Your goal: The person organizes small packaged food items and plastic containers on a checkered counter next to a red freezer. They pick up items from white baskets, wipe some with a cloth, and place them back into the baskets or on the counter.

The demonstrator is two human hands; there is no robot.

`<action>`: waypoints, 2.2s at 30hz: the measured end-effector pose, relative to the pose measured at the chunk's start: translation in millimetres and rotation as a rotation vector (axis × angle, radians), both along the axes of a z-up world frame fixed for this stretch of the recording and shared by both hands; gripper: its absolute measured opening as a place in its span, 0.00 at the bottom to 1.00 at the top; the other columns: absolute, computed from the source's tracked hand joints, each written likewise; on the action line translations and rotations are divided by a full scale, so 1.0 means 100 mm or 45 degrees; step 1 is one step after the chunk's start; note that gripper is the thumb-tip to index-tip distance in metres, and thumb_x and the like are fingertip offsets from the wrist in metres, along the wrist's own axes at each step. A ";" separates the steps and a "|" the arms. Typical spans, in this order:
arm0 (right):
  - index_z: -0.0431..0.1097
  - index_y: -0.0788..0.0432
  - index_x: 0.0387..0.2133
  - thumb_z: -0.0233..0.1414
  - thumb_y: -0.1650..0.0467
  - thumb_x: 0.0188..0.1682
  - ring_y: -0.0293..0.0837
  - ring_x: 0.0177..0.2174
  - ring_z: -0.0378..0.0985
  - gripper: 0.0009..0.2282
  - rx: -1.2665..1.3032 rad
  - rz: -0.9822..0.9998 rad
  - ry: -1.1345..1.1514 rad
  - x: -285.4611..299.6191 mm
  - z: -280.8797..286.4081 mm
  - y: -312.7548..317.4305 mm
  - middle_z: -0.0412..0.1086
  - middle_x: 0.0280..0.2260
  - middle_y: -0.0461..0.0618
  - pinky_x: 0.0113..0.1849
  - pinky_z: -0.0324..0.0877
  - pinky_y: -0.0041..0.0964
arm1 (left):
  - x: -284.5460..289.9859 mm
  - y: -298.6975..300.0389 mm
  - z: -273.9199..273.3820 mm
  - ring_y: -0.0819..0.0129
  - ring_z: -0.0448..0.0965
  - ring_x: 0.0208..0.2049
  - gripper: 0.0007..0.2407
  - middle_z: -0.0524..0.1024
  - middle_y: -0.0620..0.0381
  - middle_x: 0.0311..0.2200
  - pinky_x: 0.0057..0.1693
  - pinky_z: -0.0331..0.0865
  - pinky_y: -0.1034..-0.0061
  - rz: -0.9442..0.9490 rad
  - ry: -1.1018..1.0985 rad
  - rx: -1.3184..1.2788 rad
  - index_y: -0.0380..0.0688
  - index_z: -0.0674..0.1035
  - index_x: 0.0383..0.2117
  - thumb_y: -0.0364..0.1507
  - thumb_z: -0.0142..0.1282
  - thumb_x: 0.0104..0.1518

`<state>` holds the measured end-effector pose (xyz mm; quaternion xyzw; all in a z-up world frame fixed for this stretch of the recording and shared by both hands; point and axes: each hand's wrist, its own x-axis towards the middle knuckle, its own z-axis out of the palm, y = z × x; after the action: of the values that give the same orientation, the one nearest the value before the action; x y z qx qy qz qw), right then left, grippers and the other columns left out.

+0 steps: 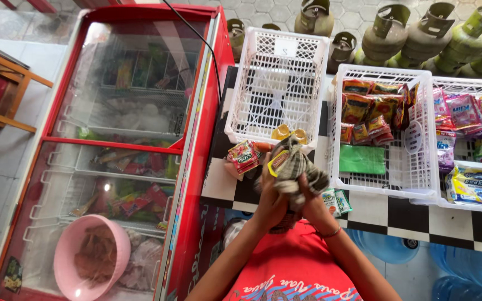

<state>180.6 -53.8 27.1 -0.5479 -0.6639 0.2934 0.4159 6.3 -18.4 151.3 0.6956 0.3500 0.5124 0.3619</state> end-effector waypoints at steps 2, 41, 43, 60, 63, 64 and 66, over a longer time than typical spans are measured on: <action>0.59 0.67 0.64 0.45 0.75 0.56 0.53 0.53 0.71 0.21 0.027 0.091 -0.028 0.10 -0.06 -0.04 0.67 0.57 0.63 0.53 0.65 0.41 | -0.06 -0.02 0.12 0.37 0.42 0.75 0.20 0.54 0.34 0.72 0.74 0.35 0.49 0.167 0.283 0.034 0.42 0.76 0.60 0.36 0.41 0.66; 0.64 0.58 0.58 0.59 0.75 0.45 0.35 0.34 0.72 0.25 -0.519 -0.118 0.896 -0.07 0.63 -0.04 0.73 0.41 0.44 0.32 0.72 0.33 | -0.08 0.05 -0.25 0.72 0.77 0.41 0.21 0.76 0.49 0.40 0.47 0.73 0.76 -0.197 -0.327 -0.878 0.34 0.72 0.49 0.44 0.44 0.72; 0.70 0.63 0.45 0.64 0.76 0.41 0.37 0.33 0.75 0.18 -0.707 -0.232 0.591 -0.09 0.65 -0.03 0.74 0.36 0.46 0.32 0.75 0.36 | -0.09 0.07 -0.22 0.72 0.78 0.41 0.22 0.78 0.49 0.40 0.48 0.74 0.77 -0.209 -0.229 -0.870 0.34 0.71 0.49 0.46 0.41 0.71; 0.69 0.62 0.50 0.49 0.67 0.62 0.39 0.46 0.70 0.10 0.095 -0.811 0.634 0.45 0.30 0.06 0.69 0.48 0.49 0.50 0.68 0.36 | -0.17 0.05 0.28 0.61 0.78 0.38 0.19 0.76 0.42 0.39 0.43 0.74 0.67 -0.221 -0.190 -0.940 0.35 0.67 0.50 0.37 0.55 0.61; 0.70 0.62 0.48 0.48 0.66 0.60 0.41 0.38 0.73 0.11 -0.149 -0.654 1.034 0.38 0.56 0.04 0.72 0.41 0.51 0.40 0.70 0.37 | -0.29 0.07 0.39 0.55 0.77 0.43 0.19 0.71 0.42 0.44 0.49 0.73 0.64 0.117 0.058 -0.343 0.34 0.68 0.50 0.34 0.60 0.61; 0.71 0.61 0.47 0.46 0.66 0.59 0.43 0.34 0.74 0.12 -0.280 -0.545 1.169 0.31 0.65 0.02 0.73 0.37 0.52 0.36 0.71 0.38 | -0.30 0.06 0.42 0.51 0.77 0.43 0.20 0.71 0.41 0.43 0.49 0.73 0.62 0.135 0.130 -0.321 0.34 0.68 0.51 0.34 0.60 0.61; 0.67 0.65 0.50 0.46 0.66 0.61 0.43 0.39 0.72 0.14 -0.142 -0.254 0.896 0.12 0.79 0.03 0.72 0.42 0.52 0.41 0.69 0.38 | -0.26 0.05 0.46 0.45 0.76 0.43 0.21 0.70 0.39 0.42 0.49 0.73 0.58 0.160 0.274 -0.280 0.34 0.68 0.53 0.35 0.60 0.61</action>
<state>192.2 -51.3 106.4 -0.4971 -0.4066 0.4576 0.6150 -19.5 -13.5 197.3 0.6795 0.4835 0.4151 0.3635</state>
